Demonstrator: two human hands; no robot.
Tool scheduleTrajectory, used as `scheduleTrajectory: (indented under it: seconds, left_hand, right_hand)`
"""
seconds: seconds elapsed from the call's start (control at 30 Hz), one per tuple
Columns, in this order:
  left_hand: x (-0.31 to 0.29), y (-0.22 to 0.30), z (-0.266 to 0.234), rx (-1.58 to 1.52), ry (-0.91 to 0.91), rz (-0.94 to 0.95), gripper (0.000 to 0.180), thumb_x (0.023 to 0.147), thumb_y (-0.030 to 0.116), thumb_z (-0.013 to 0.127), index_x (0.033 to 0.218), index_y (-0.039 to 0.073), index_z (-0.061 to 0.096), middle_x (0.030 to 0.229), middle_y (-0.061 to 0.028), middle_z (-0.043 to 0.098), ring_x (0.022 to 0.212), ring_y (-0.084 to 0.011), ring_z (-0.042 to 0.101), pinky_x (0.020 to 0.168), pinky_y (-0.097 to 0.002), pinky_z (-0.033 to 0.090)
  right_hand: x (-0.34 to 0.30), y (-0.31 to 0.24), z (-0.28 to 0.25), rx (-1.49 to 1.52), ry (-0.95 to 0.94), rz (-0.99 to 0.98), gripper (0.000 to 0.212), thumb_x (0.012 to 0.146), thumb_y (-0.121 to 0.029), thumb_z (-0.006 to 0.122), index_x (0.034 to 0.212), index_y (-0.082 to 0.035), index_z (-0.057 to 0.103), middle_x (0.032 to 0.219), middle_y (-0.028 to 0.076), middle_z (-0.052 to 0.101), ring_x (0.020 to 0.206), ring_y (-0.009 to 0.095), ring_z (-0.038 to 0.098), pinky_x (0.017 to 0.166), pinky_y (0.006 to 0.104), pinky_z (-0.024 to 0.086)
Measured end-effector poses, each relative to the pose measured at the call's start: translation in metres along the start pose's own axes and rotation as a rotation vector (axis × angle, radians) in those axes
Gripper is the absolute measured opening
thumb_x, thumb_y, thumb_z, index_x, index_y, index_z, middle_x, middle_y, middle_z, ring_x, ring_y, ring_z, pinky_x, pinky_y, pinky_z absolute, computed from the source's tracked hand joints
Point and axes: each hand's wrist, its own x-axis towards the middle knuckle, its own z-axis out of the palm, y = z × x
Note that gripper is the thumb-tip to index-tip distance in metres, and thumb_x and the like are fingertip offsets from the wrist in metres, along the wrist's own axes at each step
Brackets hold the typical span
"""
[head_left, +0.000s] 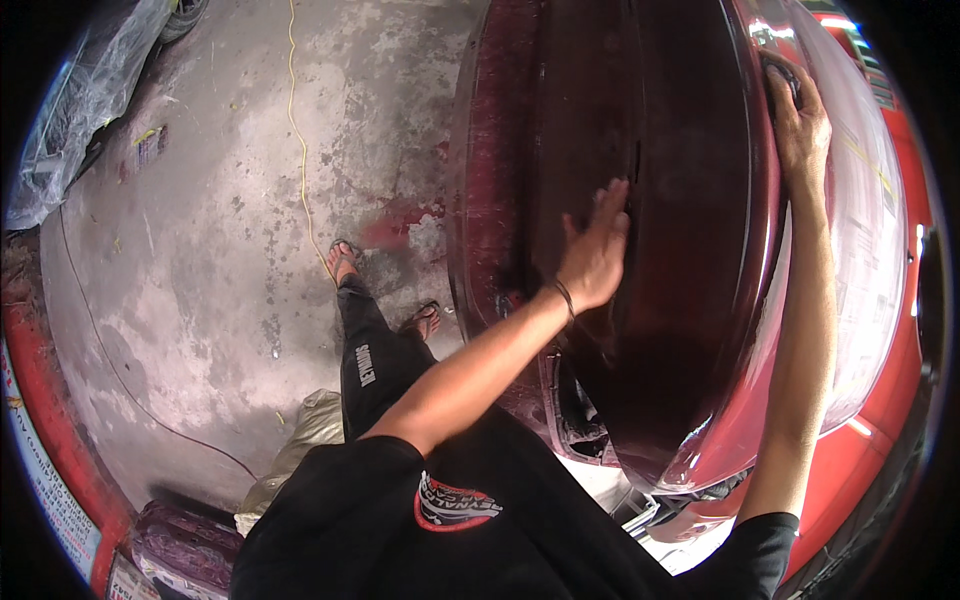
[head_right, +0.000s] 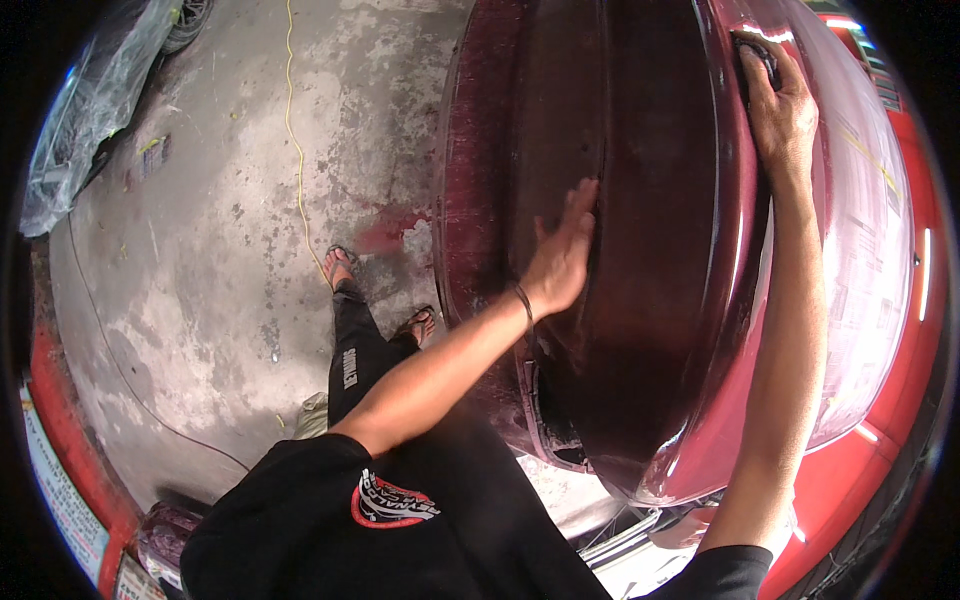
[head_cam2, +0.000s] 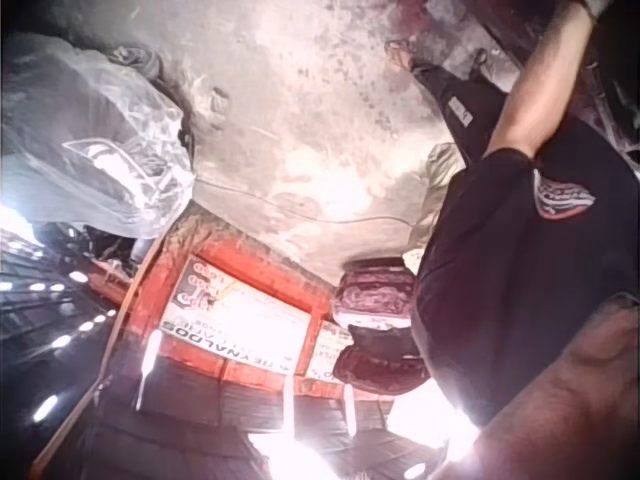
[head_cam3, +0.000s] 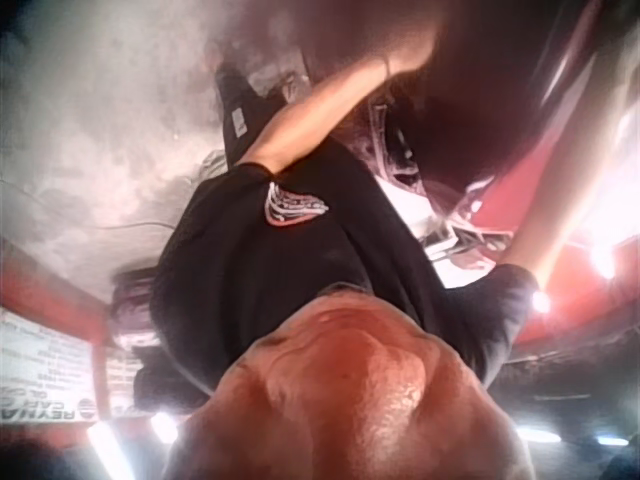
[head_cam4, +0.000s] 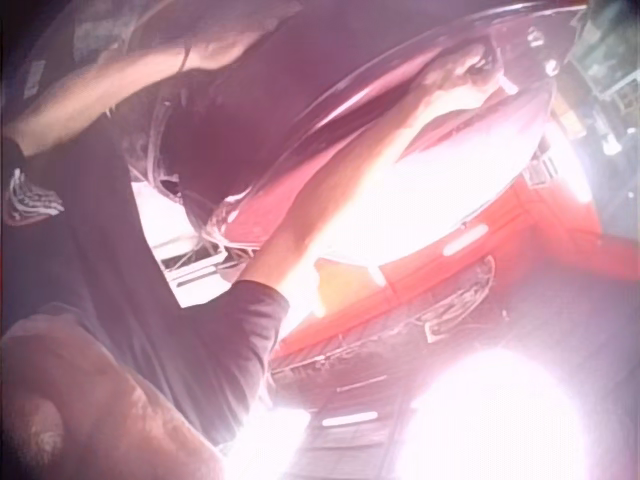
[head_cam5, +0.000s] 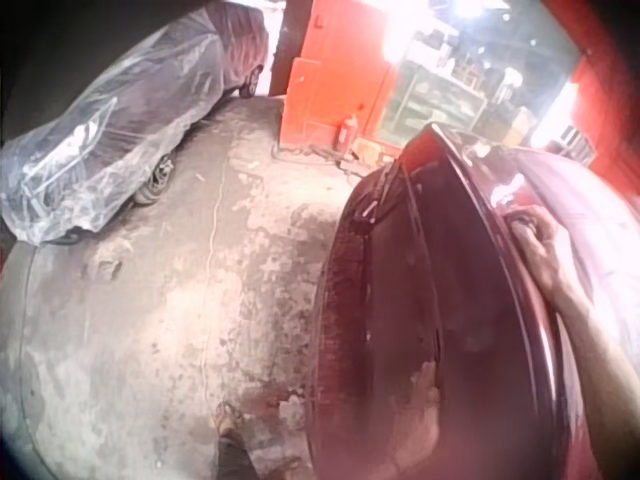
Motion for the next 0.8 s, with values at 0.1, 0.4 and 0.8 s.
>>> scheduleTrajectory:
  seconds: [0.1,0.4,0.8]
  left_hand:
    - [0.058,-0.045,-0.028,0.056,0.143,-0.143,0.065,0.117,0.05,0.012,0.174,0.02,0.011,0.182,-0.0022,0.009,0.167,-0.0278,0.008,0.125,-0.0766,0.004]
    - [-0.059,-0.008,0.013,0.001,-0.098,-0.004,0.066,0.117,0.047,0.017,0.175,0.016,0.007,0.182,-0.0081,0.003,0.168,-0.0314,0.002,0.13,-0.0665,-0.002]
    - [-0.012,-0.112,-0.016,0.114,0.08,-0.089,0.066,0.117,0.038,0.026,0.174,0.009,0.009,0.181,-0.0146,0.009,0.167,-0.035,0.008,0.13,-0.0669,0.007]
  right_hand:
    - [0.009,-0.018,0.0,0.021,-0.001,-0.042,0.037,0.105,-0.042,0.065,0.134,-0.021,0.075,0.126,0.011,0.077,0.121,0.027,0.071,0.108,0.0395,0.051]
    - [0.001,-0.012,-0.001,-0.006,0.017,-0.036,0.035,0.105,-0.04,0.066,0.134,-0.022,0.076,0.124,0.011,0.077,0.12,0.027,0.072,0.107,0.0391,0.051]
    - [0.004,0.009,-0.003,-0.038,0.025,-0.004,0.043,0.105,-0.038,0.069,0.139,-0.011,0.072,0.13,0.014,0.076,0.125,0.026,0.07,0.111,0.0389,0.05]
